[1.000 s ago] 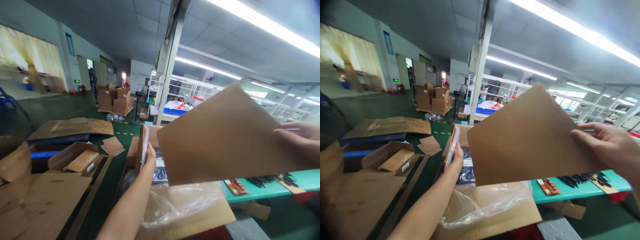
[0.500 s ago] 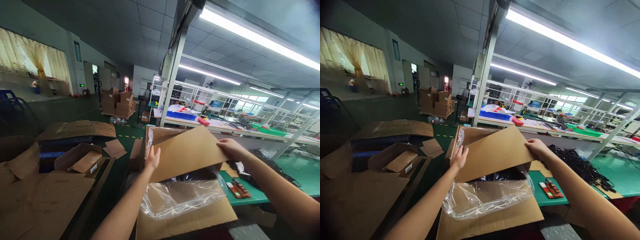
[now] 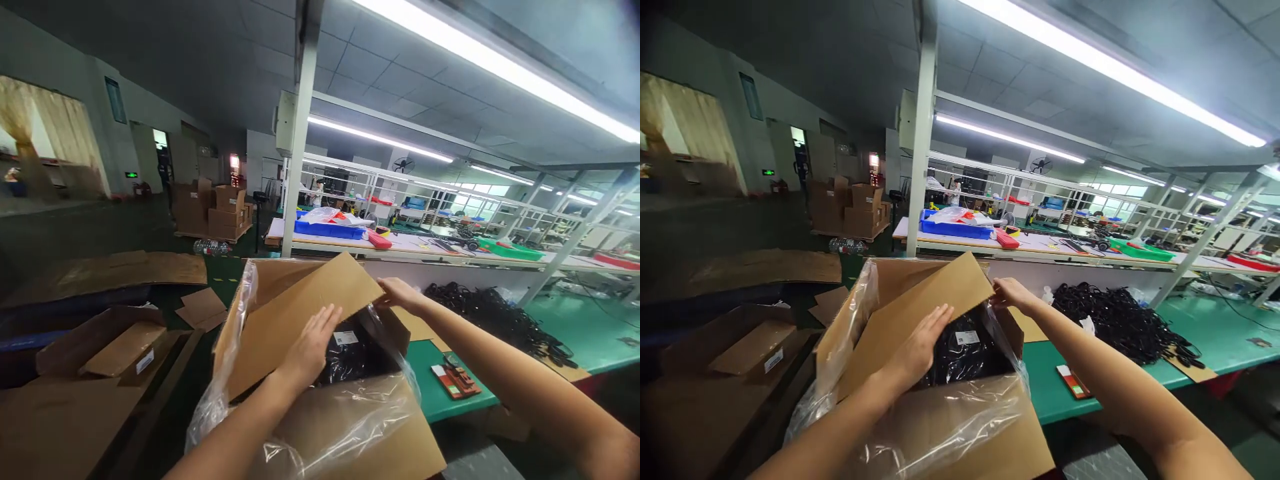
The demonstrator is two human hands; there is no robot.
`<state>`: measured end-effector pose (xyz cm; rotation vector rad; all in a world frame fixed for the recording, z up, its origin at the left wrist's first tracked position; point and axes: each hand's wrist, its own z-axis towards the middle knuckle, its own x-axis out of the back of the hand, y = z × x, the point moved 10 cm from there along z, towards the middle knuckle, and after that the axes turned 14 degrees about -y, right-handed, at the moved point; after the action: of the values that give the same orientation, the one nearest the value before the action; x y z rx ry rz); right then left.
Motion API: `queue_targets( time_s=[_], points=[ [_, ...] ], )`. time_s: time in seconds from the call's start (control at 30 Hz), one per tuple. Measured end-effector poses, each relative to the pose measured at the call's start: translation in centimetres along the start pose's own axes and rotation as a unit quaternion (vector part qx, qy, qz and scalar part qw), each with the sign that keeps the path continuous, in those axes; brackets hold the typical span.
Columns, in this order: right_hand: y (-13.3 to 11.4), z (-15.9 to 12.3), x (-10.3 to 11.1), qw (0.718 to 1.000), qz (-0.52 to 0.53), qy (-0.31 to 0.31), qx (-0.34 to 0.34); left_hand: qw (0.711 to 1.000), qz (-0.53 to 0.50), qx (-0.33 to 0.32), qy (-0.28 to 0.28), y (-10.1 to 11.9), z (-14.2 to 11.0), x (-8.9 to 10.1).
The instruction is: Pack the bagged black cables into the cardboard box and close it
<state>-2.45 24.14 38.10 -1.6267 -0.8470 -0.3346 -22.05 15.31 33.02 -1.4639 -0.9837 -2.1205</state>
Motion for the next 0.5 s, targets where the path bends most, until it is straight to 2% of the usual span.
queue_targets(
  time_s=[0.07, 0.13, 0.23, 0.3, 0.37, 0.43, 0.5],
  points=[
    [-0.4, 1.2, 0.0, 0.991, -0.13, 0.019, 0.002, 0.999, -0.001, -0.015, 0.037, -0.6, -0.6, 1.4],
    [-0.9, 2.6, -0.8, 0.968, -0.246, 0.039, 0.007, 0.998, 0.011, -0.028, 0.051, -0.8, -1.4, 2.2],
    [-1.2, 4.7, -1.6, 0.943, -0.332, 0.034, -0.005, 0.997, 0.031, -0.053, 0.05, -0.3, -2.3, 2.3],
    [-0.9, 5.7, -0.3, 0.939, -0.343, 0.027, -0.021, 0.997, 0.042, -0.061, 0.023, 0.1, -2.5, 1.3],
    [-0.2, 6.1, 2.5, 0.943, -0.328, 0.037, -0.033, 0.997, 0.046, -0.05, -0.03, 0.1, -2.2, -0.5],
    [0.9, 6.3, 5.3, 0.954, -0.293, 0.047, -0.04, 0.994, 0.039, -0.022, -0.103, -0.2, -1.6, -2.9],
    [2.2, 6.4, 6.9, 0.968, -0.243, 0.045, -0.042, 0.982, 0.023, 0.005, -0.188, -0.5, -1.1, -5.4]
  ],
)
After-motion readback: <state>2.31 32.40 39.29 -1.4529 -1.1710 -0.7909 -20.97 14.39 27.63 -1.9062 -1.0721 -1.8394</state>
